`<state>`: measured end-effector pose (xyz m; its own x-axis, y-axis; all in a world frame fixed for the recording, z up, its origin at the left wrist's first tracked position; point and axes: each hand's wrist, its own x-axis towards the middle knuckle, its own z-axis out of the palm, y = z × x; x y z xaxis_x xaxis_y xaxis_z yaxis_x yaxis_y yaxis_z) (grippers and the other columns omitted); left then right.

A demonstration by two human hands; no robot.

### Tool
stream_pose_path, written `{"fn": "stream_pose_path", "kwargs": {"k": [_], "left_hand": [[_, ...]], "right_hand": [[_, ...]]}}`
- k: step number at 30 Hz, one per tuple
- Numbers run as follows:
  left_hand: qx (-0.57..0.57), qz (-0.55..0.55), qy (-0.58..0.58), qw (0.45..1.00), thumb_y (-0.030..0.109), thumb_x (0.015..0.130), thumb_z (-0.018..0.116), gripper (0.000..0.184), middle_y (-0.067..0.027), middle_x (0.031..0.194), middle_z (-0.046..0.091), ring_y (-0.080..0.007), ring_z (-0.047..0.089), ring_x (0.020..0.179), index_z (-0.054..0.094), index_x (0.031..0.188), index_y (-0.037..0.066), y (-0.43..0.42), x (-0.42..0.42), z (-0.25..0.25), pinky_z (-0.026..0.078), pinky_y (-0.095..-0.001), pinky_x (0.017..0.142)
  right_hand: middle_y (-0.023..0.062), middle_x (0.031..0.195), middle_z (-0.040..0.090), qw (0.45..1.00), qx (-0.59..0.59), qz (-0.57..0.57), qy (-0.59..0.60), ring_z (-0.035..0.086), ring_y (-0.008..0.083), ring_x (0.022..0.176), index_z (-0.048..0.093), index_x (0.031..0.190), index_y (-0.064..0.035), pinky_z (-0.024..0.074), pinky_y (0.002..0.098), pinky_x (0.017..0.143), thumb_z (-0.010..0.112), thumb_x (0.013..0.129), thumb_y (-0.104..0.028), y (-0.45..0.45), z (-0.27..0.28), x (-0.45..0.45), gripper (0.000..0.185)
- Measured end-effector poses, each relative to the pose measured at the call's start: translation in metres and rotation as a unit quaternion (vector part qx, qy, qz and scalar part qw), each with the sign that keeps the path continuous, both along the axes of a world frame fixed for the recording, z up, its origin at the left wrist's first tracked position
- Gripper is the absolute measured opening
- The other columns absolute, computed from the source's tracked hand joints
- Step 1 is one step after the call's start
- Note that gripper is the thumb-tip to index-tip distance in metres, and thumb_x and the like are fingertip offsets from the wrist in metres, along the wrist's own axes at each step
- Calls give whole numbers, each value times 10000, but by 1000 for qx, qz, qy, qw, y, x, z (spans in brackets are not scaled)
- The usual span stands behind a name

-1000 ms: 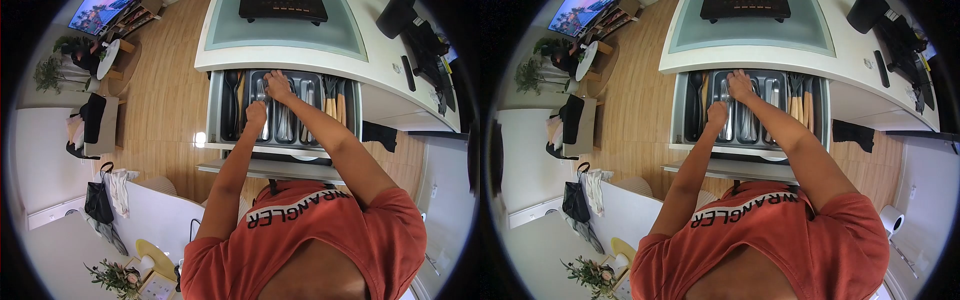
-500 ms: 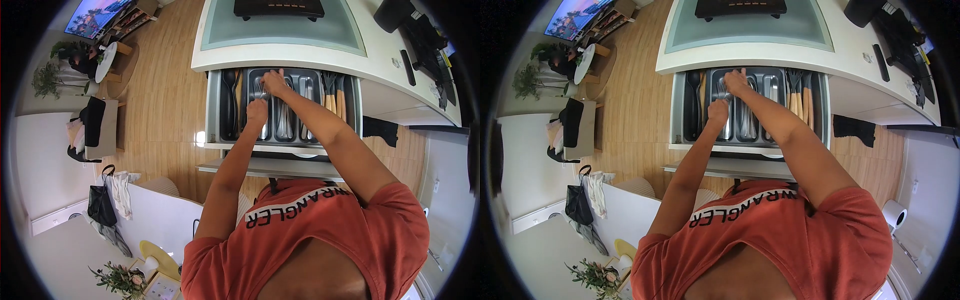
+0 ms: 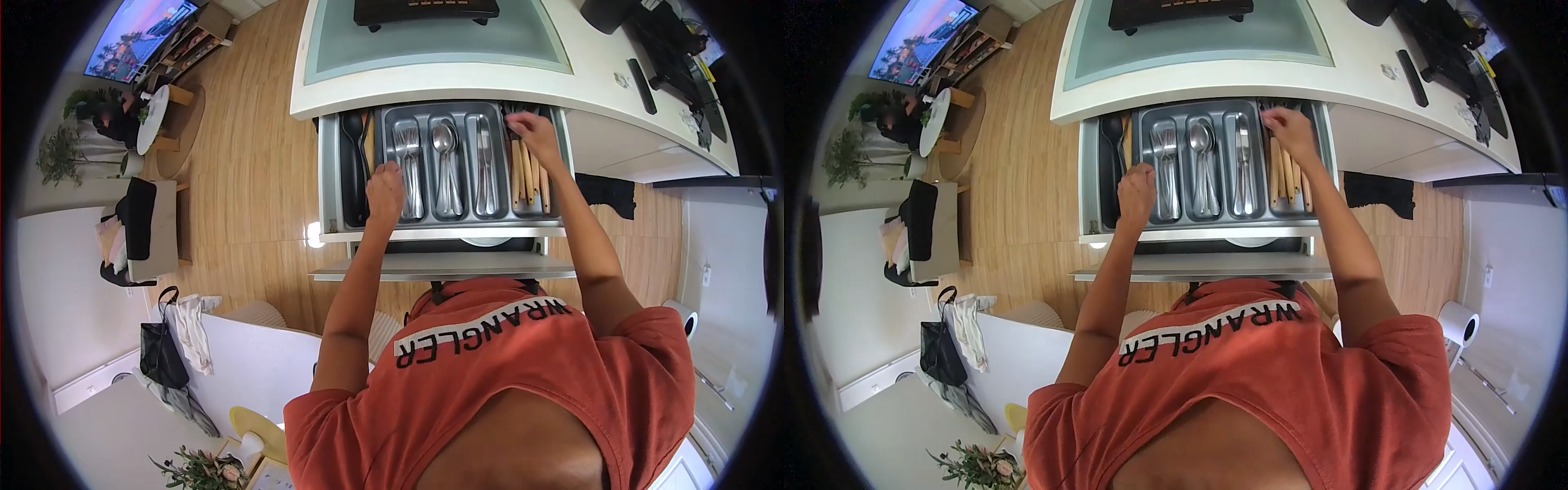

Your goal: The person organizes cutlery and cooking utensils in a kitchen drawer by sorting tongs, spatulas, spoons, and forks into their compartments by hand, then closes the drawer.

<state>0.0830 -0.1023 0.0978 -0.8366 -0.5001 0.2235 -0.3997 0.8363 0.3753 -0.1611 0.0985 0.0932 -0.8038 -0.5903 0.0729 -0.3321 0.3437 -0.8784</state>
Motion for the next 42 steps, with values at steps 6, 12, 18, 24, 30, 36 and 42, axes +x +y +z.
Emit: {"fn": "stream_pose_path", "kwargs": {"k": [6,12,18,24,30,36,42], "left_hand": [[89,-141,129,978,3,755,432,111,-204,743,568,-358,569,646,537,744,-33,40,-51,-23,473,-422,585],[103,-71,-71,990,-4,742,436,163,-269,754,576,-388,585,713,584,690,-50,35,-88,-48,483,-430,645],[118,-42,-110,986,24,607,607,138,-257,691,586,-348,608,698,598,692,-83,13,-112,-57,501,-365,650],[158,-31,-128,979,11,611,625,130,-231,636,591,-321,620,629,590,680,-93,10,-114,-57,515,-350,600],[125,-80,-128,981,41,635,661,211,-239,772,578,-317,606,774,575,782,-83,17,-104,-42,501,-394,662],[-28,-88,-26,995,140,594,734,465,-236,927,537,-350,567,859,518,971,-27,14,-120,-22,475,-409,728],[55,-155,-175,971,203,564,760,488,-226,921,576,-366,571,874,544,945,-12,-11,-152,-27,480,-395,756]], "right_hand": [[43,715,621,987,-23,-119,-105,559,71,632,618,890,0,439,206,576,561,786,-77,60,-6,45,141],[111,688,618,989,-49,-6,-142,611,198,643,620,879,-20,480,283,578,596,722,-54,13,-8,117,163],[242,741,576,962,252,99,42,550,417,709,386,1123,64,458,430,646,430,719,28,-67,-25,172,408],[292,844,531,959,229,112,127,525,423,802,311,1111,96,443,442,723,419,718,34,-55,-34,184,412],[295,804,547,942,246,199,116,551,409,801,416,1006,97,457,430,718,399,750,21,-42,-21,182,267],[260,817,557,971,147,155,104,558,385,766,522,857,56,447,422,707,471,729,10,-21,-6,183,146],[212,803,572,997,30,32,71,556,366,730,570,814,14,444,405,669,504,753,-26,15,17,162,98]]}}
